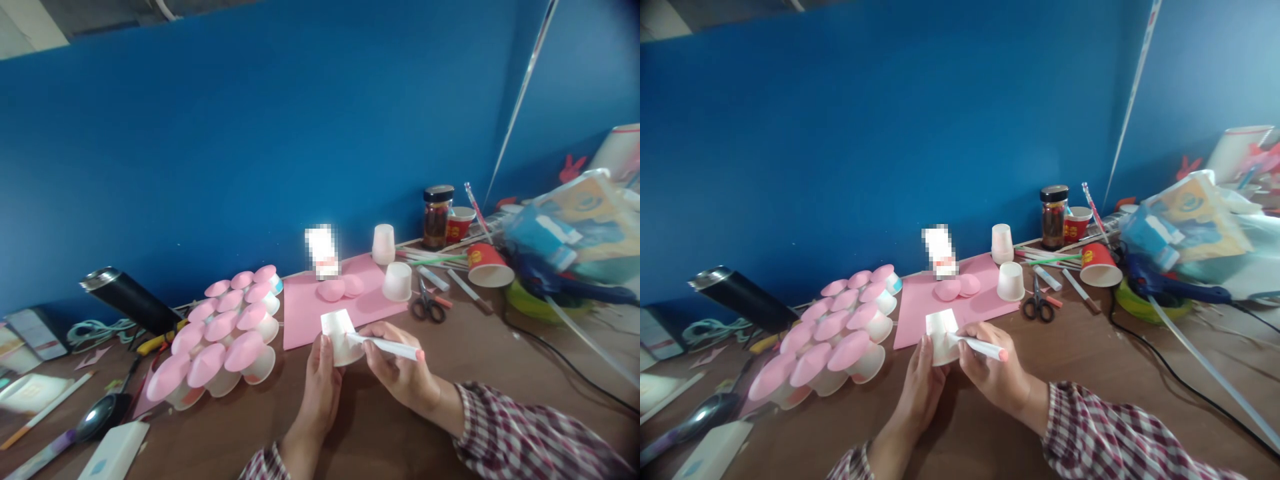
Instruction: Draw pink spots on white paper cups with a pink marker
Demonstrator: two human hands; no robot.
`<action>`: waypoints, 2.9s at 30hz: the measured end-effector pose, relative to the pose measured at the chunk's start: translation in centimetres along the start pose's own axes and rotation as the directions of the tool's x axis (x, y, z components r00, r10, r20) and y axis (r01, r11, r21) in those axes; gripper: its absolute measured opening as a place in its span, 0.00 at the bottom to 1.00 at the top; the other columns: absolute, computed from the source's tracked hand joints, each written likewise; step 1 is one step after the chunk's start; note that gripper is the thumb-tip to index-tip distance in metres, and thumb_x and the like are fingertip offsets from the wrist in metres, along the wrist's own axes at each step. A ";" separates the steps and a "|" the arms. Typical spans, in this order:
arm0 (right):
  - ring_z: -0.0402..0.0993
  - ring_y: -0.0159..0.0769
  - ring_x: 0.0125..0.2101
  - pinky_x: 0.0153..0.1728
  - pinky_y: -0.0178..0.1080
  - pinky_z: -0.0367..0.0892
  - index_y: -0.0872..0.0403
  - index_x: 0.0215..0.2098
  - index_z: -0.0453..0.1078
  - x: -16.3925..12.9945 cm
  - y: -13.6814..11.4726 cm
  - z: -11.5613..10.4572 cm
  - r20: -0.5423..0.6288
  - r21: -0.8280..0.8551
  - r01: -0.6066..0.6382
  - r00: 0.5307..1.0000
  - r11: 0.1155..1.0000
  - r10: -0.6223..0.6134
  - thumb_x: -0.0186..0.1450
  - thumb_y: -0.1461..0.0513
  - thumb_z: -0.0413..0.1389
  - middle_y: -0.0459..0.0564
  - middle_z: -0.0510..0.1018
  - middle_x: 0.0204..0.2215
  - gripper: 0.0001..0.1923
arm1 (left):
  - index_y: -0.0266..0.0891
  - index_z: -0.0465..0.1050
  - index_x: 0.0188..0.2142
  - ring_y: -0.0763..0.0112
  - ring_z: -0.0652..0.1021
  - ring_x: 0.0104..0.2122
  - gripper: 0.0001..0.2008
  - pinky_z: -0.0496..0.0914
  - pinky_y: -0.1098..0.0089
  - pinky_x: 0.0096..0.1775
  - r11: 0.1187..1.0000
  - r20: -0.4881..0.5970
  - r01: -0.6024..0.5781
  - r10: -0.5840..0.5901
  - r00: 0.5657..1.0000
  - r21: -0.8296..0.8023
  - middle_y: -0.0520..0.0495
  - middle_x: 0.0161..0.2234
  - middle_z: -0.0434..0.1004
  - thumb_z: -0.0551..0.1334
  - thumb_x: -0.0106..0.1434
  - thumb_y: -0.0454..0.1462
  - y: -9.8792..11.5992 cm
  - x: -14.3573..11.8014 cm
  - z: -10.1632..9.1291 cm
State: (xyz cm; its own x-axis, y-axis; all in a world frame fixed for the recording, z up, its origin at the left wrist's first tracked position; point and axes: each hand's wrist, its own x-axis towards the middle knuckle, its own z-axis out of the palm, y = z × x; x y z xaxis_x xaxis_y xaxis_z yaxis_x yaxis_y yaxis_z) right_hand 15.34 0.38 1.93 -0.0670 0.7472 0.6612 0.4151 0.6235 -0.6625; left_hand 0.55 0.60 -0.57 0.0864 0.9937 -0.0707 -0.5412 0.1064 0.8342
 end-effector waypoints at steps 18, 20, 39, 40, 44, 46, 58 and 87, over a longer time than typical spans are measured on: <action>0.76 0.36 0.29 0.31 0.36 0.74 0.53 0.41 0.69 0.0 0.6 0.2 -0.048 0.110 -0.119 0.991 0.987 0.125 0.69 0.62 0.52 0.50 0.78 0.30 0.05 | 0.38 0.73 0.52 0.55 0.74 0.53 0.22 0.68 0.58 0.54 0.999 0.046 0.004 -0.005 0.999 0.034 0.39 0.51 0.77 0.57 0.65 0.48 0.1 -0.2 0.4; 0.77 0.36 0.28 0.31 0.36 0.74 0.53 0.40 0.69 0.1 0.6 0.2 -0.048 0.102 -0.116 0.992 0.988 0.121 0.69 0.62 0.52 0.50 0.78 0.30 0.05 | 0.37 0.73 0.51 0.54 0.74 0.54 0.22 0.68 0.58 0.53 0.999 0.029 0.006 -0.007 1.000 0.052 0.39 0.52 0.77 0.58 0.65 0.49 0.2 -0.3 0.5; 0.77 0.37 0.29 0.31 0.35 0.74 0.53 0.41 0.69 0.0 0.7 0.1 -0.042 0.096 -0.107 0.993 0.990 0.111 0.69 0.62 0.52 0.50 0.77 0.30 0.06 | 0.38 0.73 0.52 0.55 0.76 0.51 0.23 0.68 0.59 0.52 0.996 0.042 -0.011 0.007 0.999 0.088 0.40 0.50 0.78 0.58 0.64 0.50 0.0 -0.2 0.2; 0.77 0.37 0.29 0.31 0.35 0.74 0.53 0.41 0.69 0.0 0.7 0.1 -0.044 0.093 -0.101 0.993 0.990 0.106 0.69 0.62 0.52 0.50 0.78 0.30 0.06 | 0.39 0.73 0.51 0.56 0.76 0.51 0.22 0.68 0.59 0.52 0.996 0.046 -0.009 0.005 0.999 0.091 0.40 0.50 0.78 0.58 0.64 0.50 0.0 -0.2 0.2; 0.77 0.37 0.29 0.31 0.35 0.75 0.52 0.42 0.69 0.0 0.8 0.2 -0.044 0.096 -0.100 0.994 0.990 0.105 0.69 0.62 0.52 0.50 0.78 0.31 0.06 | 0.41 0.73 0.52 0.58 0.75 0.52 0.21 0.67 0.61 0.53 0.997 0.093 -0.008 0.001 0.996 0.071 0.42 0.52 0.77 0.56 0.66 0.49 -0.1 -0.2 0.0; 0.77 0.37 0.29 0.30 0.36 0.74 0.52 0.41 0.69 0.0 0.8 0.2 -0.045 0.097 -0.099 0.994 0.990 0.104 0.69 0.62 0.52 0.50 0.78 0.30 0.05 | 0.40 0.73 0.52 0.58 0.74 0.53 0.21 0.67 0.61 0.53 0.998 0.100 -0.009 0.002 0.995 0.068 0.42 0.53 0.76 0.55 0.67 0.48 -0.2 -0.2 -0.1; 0.76 0.35 0.28 0.30 0.35 0.71 0.52 0.40 0.69 0.0 0.7 0.2 -0.036 0.075 -0.084 0.996 0.994 0.087 0.68 0.64 0.52 0.47 0.77 0.29 0.05 | 0.39 0.74 0.51 0.57 0.73 0.54 0.20 0.66 0.61 0.54 0.997 0.105 -0.003 -0.005 0.995 0.073 0.41 0.51 0.77 0.55 0.67 0.48 0.2 -0.3 0.4; 0.77 0.36 0.29 0.30 0.36 0.72 0.52 0.41 0.68 0.1 1.1 0.1 -0.089 0.043 -0.086 0.992 0.995 0.090 0.68 0.63 0.52 0.48 0.78 0.30 0.04 | 0.39 0.71 0.54 0.57 0.72 0.56 0.21 0.66 0.60 0.55 0.998 0.105 0.005 -0.011 0.994 0.060 0.41 0.53 0.75 0.54 0.68 0.46 -0.1 -0.2 -0.1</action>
State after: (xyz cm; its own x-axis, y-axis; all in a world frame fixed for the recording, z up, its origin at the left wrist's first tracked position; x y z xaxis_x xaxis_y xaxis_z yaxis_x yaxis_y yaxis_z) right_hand 15.64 1.17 1.26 0.0513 0.7770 0.6275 0.3798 0.5659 -0.7318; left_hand 0.52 0.34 -0.64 0.1800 0.9834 -0.0222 -0.4897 0.1092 0.8650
